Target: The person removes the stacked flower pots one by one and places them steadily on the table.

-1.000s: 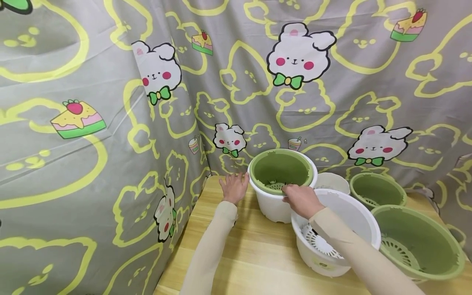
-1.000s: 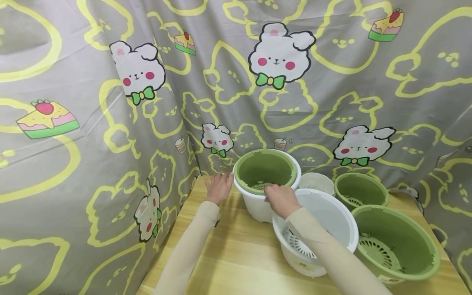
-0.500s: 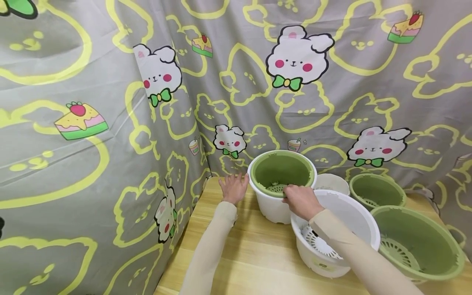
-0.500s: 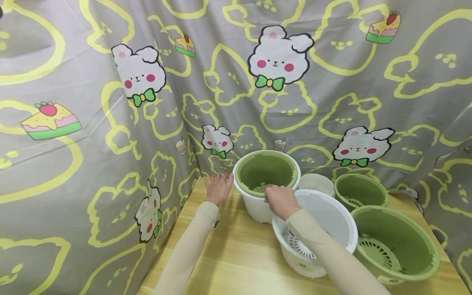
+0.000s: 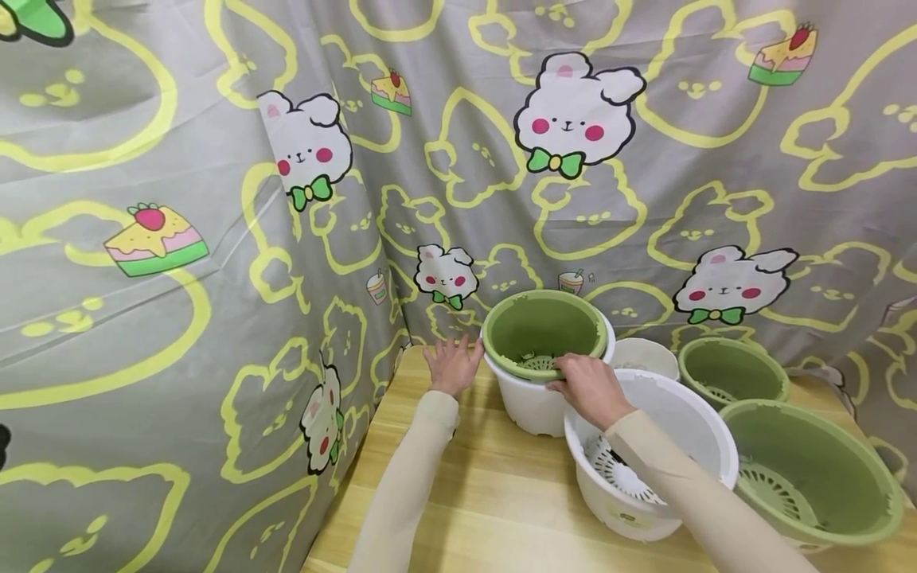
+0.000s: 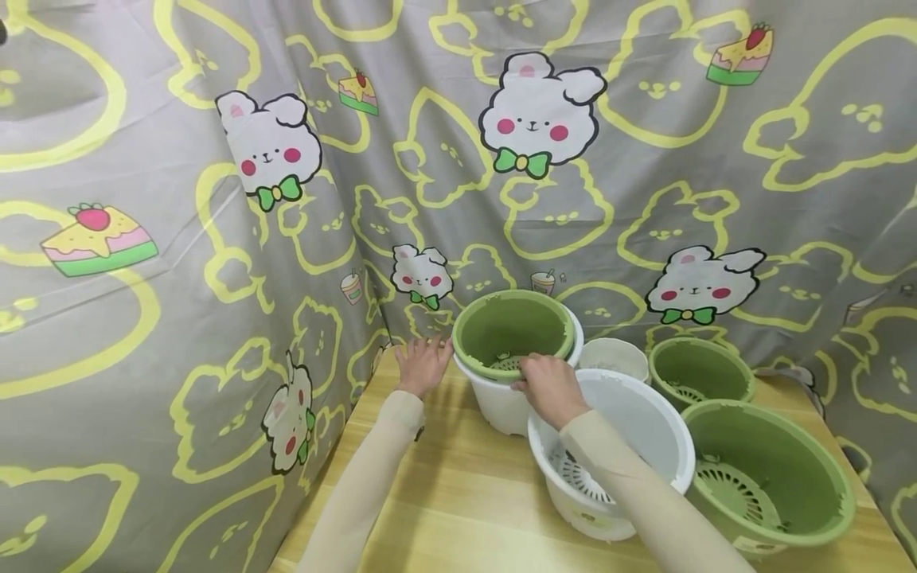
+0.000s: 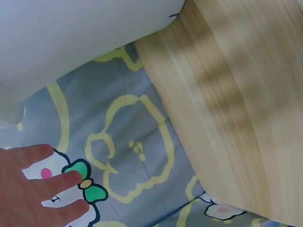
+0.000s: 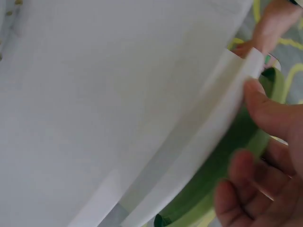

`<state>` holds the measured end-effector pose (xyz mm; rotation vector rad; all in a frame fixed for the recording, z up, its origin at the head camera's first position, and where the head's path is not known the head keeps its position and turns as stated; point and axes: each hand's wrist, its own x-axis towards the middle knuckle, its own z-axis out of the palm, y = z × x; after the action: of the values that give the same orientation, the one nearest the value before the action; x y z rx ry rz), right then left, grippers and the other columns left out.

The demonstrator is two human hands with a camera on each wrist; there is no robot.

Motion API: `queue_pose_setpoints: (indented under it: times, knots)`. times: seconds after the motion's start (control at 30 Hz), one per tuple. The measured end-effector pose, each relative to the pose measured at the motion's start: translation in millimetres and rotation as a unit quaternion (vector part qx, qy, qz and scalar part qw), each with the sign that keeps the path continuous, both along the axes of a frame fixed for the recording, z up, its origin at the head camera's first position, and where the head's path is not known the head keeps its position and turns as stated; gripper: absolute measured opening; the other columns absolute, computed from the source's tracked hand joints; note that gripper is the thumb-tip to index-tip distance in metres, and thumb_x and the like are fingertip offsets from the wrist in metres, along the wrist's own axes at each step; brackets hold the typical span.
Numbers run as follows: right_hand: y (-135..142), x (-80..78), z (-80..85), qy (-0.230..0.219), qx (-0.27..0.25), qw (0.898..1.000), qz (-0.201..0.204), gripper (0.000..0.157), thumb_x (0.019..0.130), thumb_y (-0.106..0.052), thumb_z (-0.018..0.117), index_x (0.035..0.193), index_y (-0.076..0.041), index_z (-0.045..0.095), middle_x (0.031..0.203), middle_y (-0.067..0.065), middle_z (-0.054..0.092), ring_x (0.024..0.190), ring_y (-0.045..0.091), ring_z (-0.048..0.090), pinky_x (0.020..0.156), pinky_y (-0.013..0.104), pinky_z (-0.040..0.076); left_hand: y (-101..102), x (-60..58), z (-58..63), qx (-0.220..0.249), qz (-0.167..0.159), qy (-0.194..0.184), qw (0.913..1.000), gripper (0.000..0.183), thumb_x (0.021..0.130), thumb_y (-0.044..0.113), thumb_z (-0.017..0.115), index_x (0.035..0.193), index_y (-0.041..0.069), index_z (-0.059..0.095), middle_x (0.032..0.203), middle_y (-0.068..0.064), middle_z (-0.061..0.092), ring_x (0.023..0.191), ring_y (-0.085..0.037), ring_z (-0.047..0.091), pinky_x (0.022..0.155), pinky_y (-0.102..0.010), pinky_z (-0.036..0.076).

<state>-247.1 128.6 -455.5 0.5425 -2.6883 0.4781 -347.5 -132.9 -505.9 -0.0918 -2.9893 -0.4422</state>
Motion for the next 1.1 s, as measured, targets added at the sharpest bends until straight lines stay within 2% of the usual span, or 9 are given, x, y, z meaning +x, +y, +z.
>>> queue_pose_setpoints:
  times: [0.1,0.17,0.23,0.3,0.43,0.57,0.77,0.93,1.1]
  knots:
    - [3,-2.7,-0.2,-0.002,-0.015,1.000,0.008,0.017,0.086,-0.001,0.077,0.076,-0.010,0.066,0.081,0.007,0.070,0.073,0.029,0.069,0.062,0.046,0.056,0,0.5,0.5,-0.003,-0.001,-0.001,1.0000,0.076,0.105,0.065,0.013,0.157,0.020,0.045,0.160,-0.017,0.046,0.153,-0.046,0.031,0.122,-0.074,0.010]
    - [4,-4.7,-0.8,0.003,-0.019,1.000,0.009,0.020,0.082,0.011,0.067,0.077,-0.009,0.066,0.081,0.008,0.069,0.075,0.030,0.069,0.064,0.047,0.056,1,0.6,0.9,-0.005,-0.002,-0.003,1.0000,0.076,0.105,0.065,0.013,0.158,0.020,0.045,0.160,-0.018,0.046,0.153,-0.046,0.031,0.122,-0.074,0.010]
    - [5,-6.1,-1.7,0.013,-0.012,1.000,0.008,0.024,0.079,0.017,0.061,0.078,-0.007,0.066,0.081,0.009,0.069,0.076,0.031,0.068,0.063,0.047,0.056,1,0.9,0.6,-0.009,-0.003,-0.004,0.9999,0.075,0.105,0.064,0.014,0.158,0.020,0.044,0.160,-0.018,0.045,0.153,-0.046,0.031,0.122,-0.074,0.010]
    - [4,-7.1,-2.7,0.031,0.003,0.999,0.010,0.025,0.077,0.018,0.061,0.082,-0.004,0.070,0.083,0.010,0.070,0.077,0.032,0.068,0.064,0.047,0.057,1,1.0,0.3,-0.012,-0.003,-0.005,0.9999,0.074,0.106,0.063,0.014,0.158,0.020,0.044,0.160,-0.018,0.046,0.153,-0.046,0.030,0.122,-0.073,0.009]
    - [4,-9.1,-3.7,0.085,0.038,0.995,0.022,0.027,0.076,0.019,0.062,0.090,0.000,0.074,0.087,0.012,0.073,0.080,0.032,0.066,0.068,0.046,0.059,0,0.7,-0.6,-0.017,0.001,-0.002,0.9998,0.072,0.106,0.062,0.015,0.157,0.020,0.044,0.160,-0.018,0.046,0.153,-0.046,0.030,0.123,-0.073,0.009]
    - [4,-11.9,-3.2,0.140,0.061,0.988,0.034,0.025,0.075,0.019,0.066,0.089,0.001,0.076,0.087,0.013,0.075,0.079,0.029,0.062,0.069,0.042,0.055,0,-0.2,-0.2,-0.016,0.002,0.002,0.9999,0.073,0.106,0.063,0.014,0.158,0.021,0.044,0.161,-0.017,0.045,0.154,-0.045,0.029,0.123,-0.073,0.010]
    - [10,-14.2,4.3,0.242,0.101,0.965,0.017,0.015,0.078,0.006,0.071,0.086,-0.006,0.077,0.084,0.006,0.076,0.079,0.029,0.053,0.068,0.039,0.040,-1,-0.9,-0.1,-0.016,0.000,0.000,0.9999,0.075,0.106,0.065,0.012,0.158,0.021,0.044,0.162,-0.017,0.044,0.155,-0.046,0.028,0.123,-0.074,0.011]
    - [15,-12.2,18.3,0.304,0.092,0.948,0.014,0.011,0.087,-0.004,0.066,0.086,-0.007,0.076,0.084,0.004,0.073,0.081,0.030,0.050,0.070,0.041,0.036,0,-2.4,-1.4,-0.013,0.000,0.010,0.9999,0.075,0.106,0.064,0.013,0.156,0.020,0.046,0.160,-0.017,0.046,0.153,-0.045,0.032,0.122,-0.074,0.012]
    - [18,-7.7,32.2,0.334,0.080,0.939,0.015,0.013,0.089,-0.004,0.064,0.085,-0.007,0.076,0.084,0.004,0.071,0.082,0.031,0.051,0.070,0.043,0.037,0,-2.8,-3.3,-0.008,0.001,0.009,0.9999,0.075,0.106,0.064,0.014,0.156,0.019,0.047,0.161,-0.017,0.045,0.153,-0.045,0.030,0.122,-0.073,0.011]
